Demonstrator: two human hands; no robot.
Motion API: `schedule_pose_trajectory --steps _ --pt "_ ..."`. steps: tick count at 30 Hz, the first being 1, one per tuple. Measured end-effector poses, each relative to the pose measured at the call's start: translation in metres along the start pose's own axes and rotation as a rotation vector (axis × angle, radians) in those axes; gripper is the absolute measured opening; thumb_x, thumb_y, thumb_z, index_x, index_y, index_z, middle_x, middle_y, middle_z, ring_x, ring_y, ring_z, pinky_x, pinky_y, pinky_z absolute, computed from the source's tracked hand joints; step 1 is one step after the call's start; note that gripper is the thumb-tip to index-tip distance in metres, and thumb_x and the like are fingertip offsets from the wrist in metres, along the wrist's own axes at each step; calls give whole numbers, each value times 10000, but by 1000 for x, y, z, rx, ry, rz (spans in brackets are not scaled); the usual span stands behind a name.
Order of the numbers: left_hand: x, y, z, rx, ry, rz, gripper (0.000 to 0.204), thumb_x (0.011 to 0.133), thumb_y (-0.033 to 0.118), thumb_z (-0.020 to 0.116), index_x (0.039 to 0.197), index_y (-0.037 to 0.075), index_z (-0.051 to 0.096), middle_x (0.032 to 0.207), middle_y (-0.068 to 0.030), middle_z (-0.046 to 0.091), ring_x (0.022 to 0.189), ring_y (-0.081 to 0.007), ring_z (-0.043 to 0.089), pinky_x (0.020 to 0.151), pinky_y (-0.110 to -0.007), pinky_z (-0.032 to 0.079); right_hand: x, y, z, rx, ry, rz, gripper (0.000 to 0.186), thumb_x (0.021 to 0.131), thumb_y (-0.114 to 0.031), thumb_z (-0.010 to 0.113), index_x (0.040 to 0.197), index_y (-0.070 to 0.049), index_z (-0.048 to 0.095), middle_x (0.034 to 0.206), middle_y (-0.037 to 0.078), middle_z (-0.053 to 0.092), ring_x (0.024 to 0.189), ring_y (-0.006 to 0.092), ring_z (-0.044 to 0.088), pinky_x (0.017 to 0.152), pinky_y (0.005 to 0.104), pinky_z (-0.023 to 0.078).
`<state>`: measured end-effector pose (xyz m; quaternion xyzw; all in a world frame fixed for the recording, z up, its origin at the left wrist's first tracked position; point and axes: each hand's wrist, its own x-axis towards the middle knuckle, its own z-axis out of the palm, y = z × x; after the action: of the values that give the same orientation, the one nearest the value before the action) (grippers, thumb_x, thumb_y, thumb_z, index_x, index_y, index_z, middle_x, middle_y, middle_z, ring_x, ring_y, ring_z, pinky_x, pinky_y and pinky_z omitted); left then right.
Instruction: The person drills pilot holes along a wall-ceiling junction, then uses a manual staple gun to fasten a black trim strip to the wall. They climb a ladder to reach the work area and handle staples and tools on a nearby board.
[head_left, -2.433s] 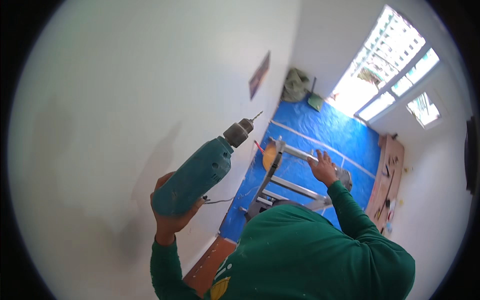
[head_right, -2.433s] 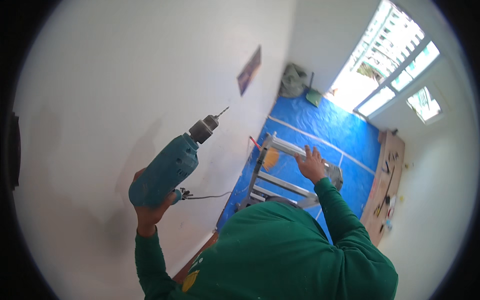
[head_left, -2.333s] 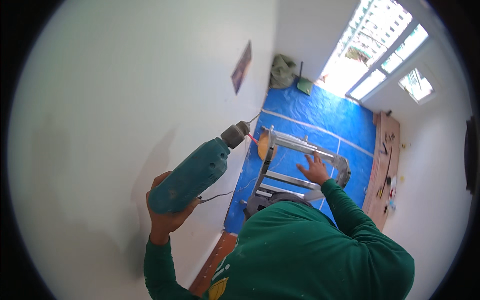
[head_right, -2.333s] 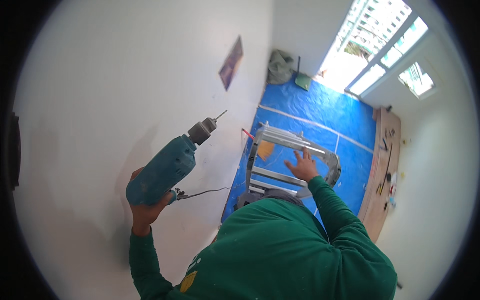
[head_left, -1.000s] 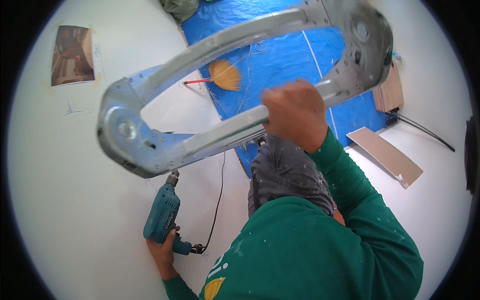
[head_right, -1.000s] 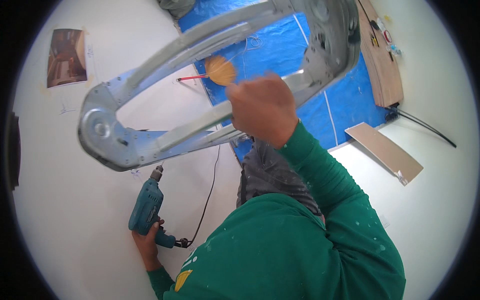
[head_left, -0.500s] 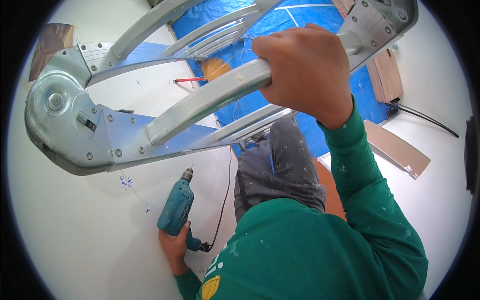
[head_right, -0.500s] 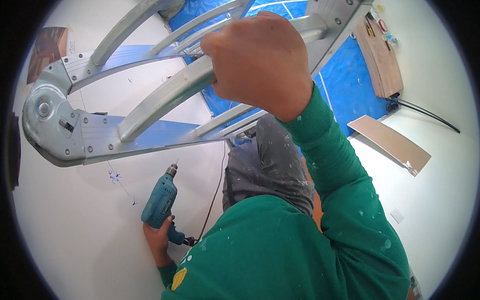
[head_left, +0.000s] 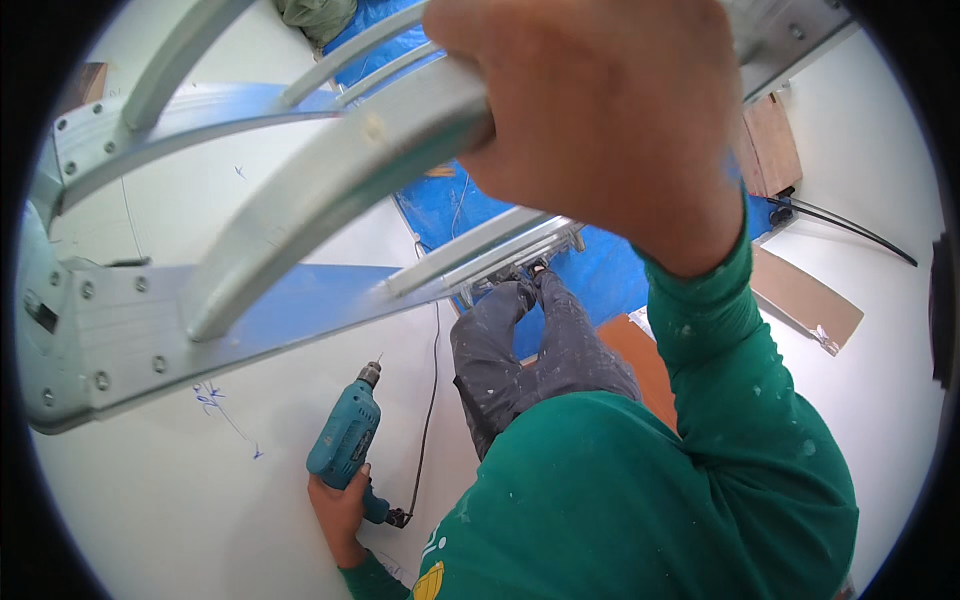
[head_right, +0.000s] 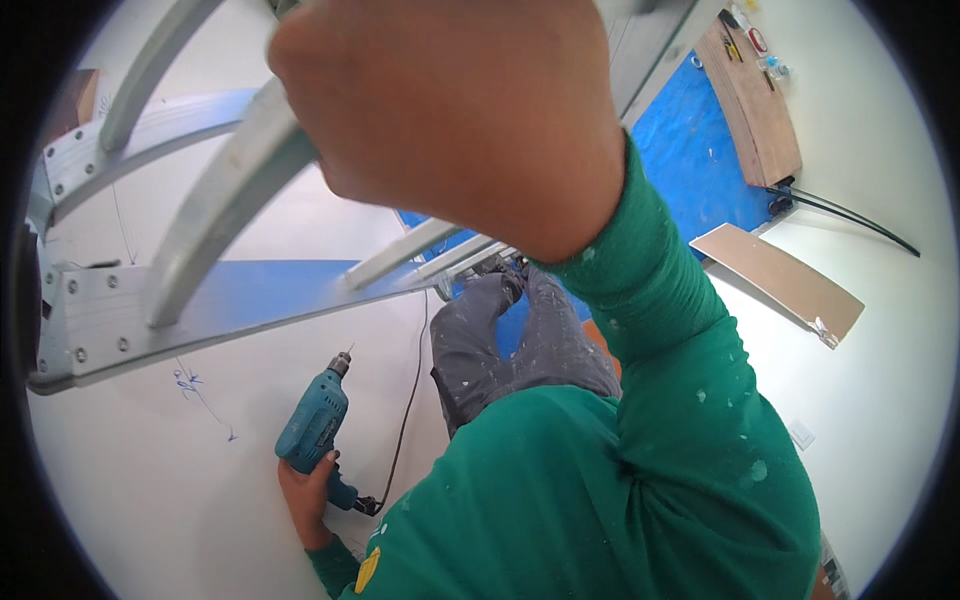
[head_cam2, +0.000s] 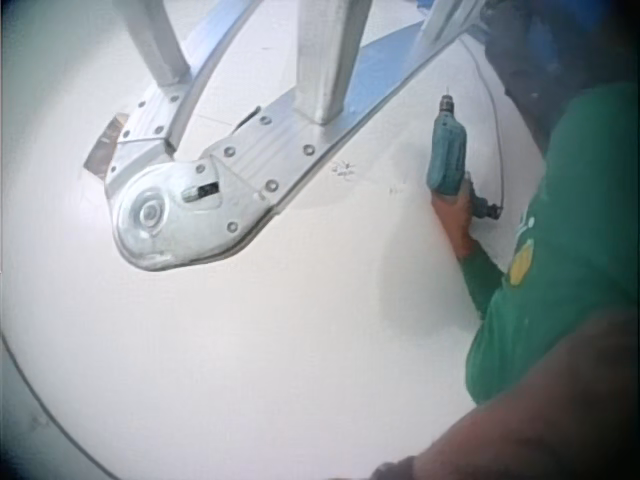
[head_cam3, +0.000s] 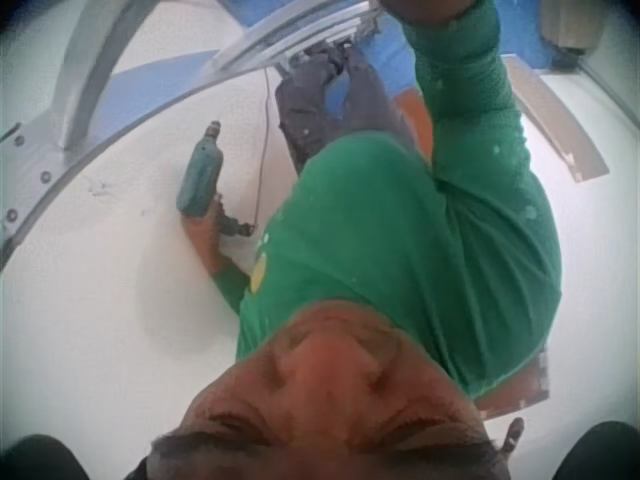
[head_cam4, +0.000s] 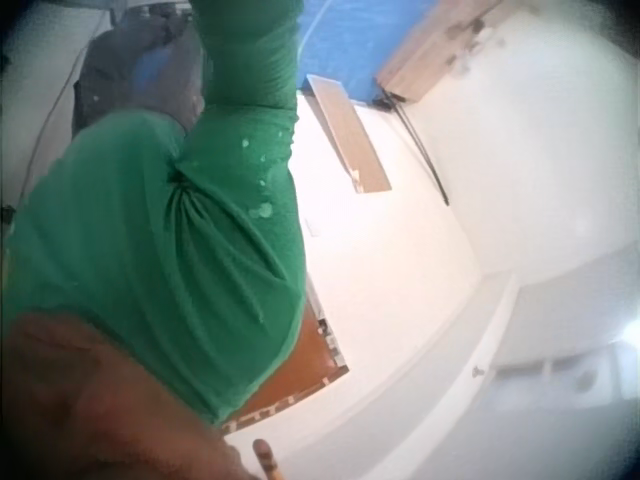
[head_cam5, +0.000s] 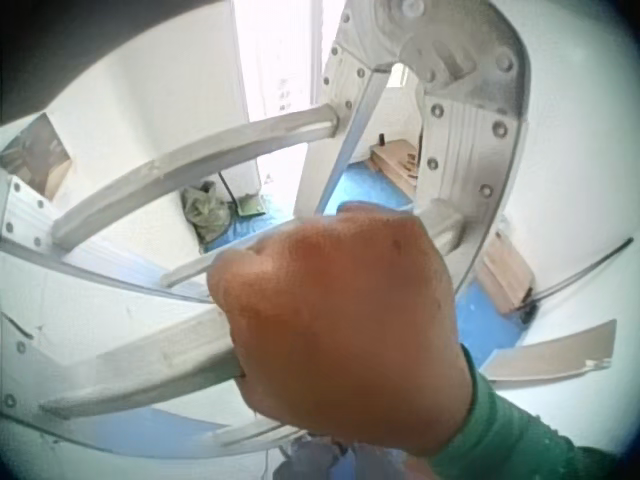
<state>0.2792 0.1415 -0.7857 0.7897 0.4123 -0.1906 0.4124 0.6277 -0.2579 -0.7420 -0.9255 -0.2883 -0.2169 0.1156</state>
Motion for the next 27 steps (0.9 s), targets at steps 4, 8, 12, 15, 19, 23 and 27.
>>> schedule_pose_trajectory --steps 4,8,12,15,19,23,27 --pt "-1 -5 -3 0 7 13 548 807 28 834 1273 -59 559 1093 -171 724 913 -227 732 792 -357 597 -1 53 16 -13 4 79 193 779 -194 717 919 -88 637 875 114 628 834 276 648 767 412 506" --pt "-5 -11 1 24 19 77 546 805 31 829 1271 -60 558 1089 -169 724 871 -225 730 775 -356 603 -5 107 38 3 12 163 185 791 -187 704 929 -80 640 897 117 631 853 274 648 783 411 507" --pt "-4 -7 2 91 11 98 471 805 26 801 1223 -51 598 1022 -142 729 806 -207 715 734 -350 596 -3 142 56 25 -16 238 179 804 -180 691 939 -73 643 919 120 635 873 272 648 799 410 508" --pt "4 -3 -1 171 -49 150 447 808 27 782 1208 -48 600 1011 -129 729 793 -205 715 725 -350 597 -2 154 65 26 -30 260 175 813 -175 681 946 -67 646 935 122 638 887 271 649 812 410 508" --pt "17 -5 2 297 -96 105 446 806 35 769 1209 -46 595 1002 -118 729 791 -198 719 734 -352 604 -8 160 73 42 -25 275 171 825 -168 668 956 -60 649 957 125 641 907 269 649 828 409 509" --pt "23 -11 18 181 -83 100 450 784 55 779 1190 -39 609 962 -112 733 798 -189 718 746 -352 598 -17 165 78 55 -4 284 169 837 -161 655 966 -53 652 979 127 645 926 267 649 845 408 510" --pt "19 -13 36 247 -83 97 449 751 87 800 1150 -37 636 904 -102 735 782 -181 708 744 -343 584 -25 169 83 80 14 276 168 850 -155 642 976 -45 655 1001 130 649 946 265 650 861 407 511"
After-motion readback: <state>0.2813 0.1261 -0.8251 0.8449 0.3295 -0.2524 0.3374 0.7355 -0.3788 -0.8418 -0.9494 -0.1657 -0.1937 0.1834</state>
